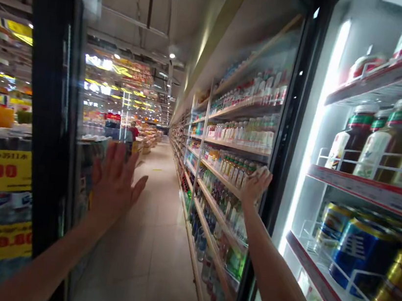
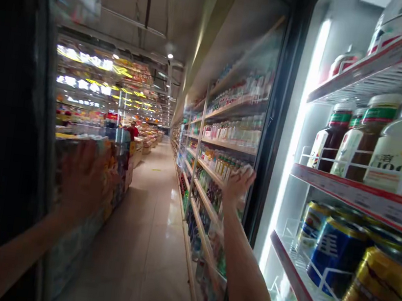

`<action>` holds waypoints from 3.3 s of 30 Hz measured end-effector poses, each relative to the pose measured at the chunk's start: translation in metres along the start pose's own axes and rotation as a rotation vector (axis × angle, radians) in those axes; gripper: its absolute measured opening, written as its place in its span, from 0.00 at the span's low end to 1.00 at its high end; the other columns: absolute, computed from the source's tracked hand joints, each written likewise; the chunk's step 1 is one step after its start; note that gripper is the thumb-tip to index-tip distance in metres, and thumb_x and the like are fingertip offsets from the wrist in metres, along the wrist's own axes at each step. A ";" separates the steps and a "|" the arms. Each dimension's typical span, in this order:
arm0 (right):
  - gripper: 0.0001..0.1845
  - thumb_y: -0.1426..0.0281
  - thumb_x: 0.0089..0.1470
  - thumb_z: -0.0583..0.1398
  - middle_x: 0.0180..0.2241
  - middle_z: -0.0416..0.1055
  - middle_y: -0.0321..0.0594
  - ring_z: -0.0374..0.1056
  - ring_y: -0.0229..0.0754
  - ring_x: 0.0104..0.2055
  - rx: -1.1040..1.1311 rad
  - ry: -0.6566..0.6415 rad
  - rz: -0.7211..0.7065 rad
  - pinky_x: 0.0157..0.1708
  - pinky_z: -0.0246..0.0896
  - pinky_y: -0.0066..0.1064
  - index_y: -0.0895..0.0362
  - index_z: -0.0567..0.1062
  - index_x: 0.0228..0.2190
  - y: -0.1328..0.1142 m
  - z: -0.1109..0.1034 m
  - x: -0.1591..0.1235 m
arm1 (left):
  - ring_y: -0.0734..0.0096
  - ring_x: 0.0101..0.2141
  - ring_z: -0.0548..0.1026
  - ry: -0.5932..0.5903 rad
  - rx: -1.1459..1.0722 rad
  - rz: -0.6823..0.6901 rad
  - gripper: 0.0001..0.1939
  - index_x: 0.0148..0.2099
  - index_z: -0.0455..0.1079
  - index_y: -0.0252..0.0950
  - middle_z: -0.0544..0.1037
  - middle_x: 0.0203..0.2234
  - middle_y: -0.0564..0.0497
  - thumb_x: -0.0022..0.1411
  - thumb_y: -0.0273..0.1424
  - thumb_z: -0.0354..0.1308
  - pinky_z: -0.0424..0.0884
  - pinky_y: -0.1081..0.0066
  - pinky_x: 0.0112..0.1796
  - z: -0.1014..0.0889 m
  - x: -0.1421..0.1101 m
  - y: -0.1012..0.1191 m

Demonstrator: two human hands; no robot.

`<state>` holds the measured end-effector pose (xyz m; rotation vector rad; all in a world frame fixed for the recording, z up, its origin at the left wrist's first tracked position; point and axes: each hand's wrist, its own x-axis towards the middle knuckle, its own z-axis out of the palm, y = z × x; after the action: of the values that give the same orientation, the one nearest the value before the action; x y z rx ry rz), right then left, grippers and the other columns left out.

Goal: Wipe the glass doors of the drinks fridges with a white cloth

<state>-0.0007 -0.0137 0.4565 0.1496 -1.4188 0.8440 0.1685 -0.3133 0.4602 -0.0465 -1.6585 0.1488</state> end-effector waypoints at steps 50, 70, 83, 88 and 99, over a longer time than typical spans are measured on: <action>0.28 0.73 0.56 0.44 0.63 0.44 0.48 0.36 0.51 0.66 0.060 -0.006 -0.125 0.59 0.42 0.57 0.57 0.54 0.59 -0.119 0.049 0.118 | 0.55 0.62 0.46 0.029 -0.054 -0.052 0.27 0.62 0.52 0.37 0.50 0.62 0.41 0.62 0.36 0.47 0.44 0.48 0.58 0.001 0.063 -0.035; 0.29 0.67 0.61 0.40 0.64 0.42 0.40 0.35 0.43 0.66 0.475 -0.377 -0.533 0.63 0.41 0.46 0.54 0.42 0.62 -0.228 0.049 0.001 | 0.66 0.63 0.45 0.086 -0.219 0.238 0.30 0.65 0.36 0.32 0.52 0.62 0.40 0.65 0.31 0.40 0.52 0.58 0.59 0.013 0.084 -0.005; 0.27 0.63 0.60 0.45 0.64 0.45 0.44 0.36 0.45 0.66 -0.010 -0.278 -0.530 0.61 0.34 0.51 0.52 0.52 0.59 -0.125 0.033 0.044 | 0.55 0.63 0.41 0.063 -0.041 0.039 0.25 0.59 0.55 0.30 0.49 0.62 0.42 0.59 0.28 0.48 0.46 0.54 0.60 -0.010 0.168 -0.044; 0.27 0.64 0.59 0.44 0.64 0.45 0.43 0.36 0.44 0.66 -0.019 -0.296 -0.537 0.61 0.34 0.49 0.51 0.52 0.59 -0.127 0.032 0.042 | 0.62 0.63 0.43 -0.397 -0.157 0.565 0.24 0.60 0.55 0.38 0.54 0.61 0.51 0.61 0.29 0.43 0.45 0.55 0.60 -0.016 0.073 -0.033; 0.26 0.65 0.59 0.44 0.63 0.48 0.44 0.38 0.44 0.66 -0.026 -0.260 -0.523 0.61 0.34 0.47 0.53 0.55 0.58 -0.126 0.034 0.035 | 0.63 0.63 0.35 -0.201 -0.075 0.481 0.24 0.60 0.54 0.36 0.45 0.64 0.48 0.62 0.27 0.43 0.40 0.55 0.61 -0.008 -0.006 -0.054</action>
<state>0.0432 -0.1073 0.5431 0.6002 -1.5332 0.3812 0.1806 -0.3671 0.4612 -0.5025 -1.8285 0.4681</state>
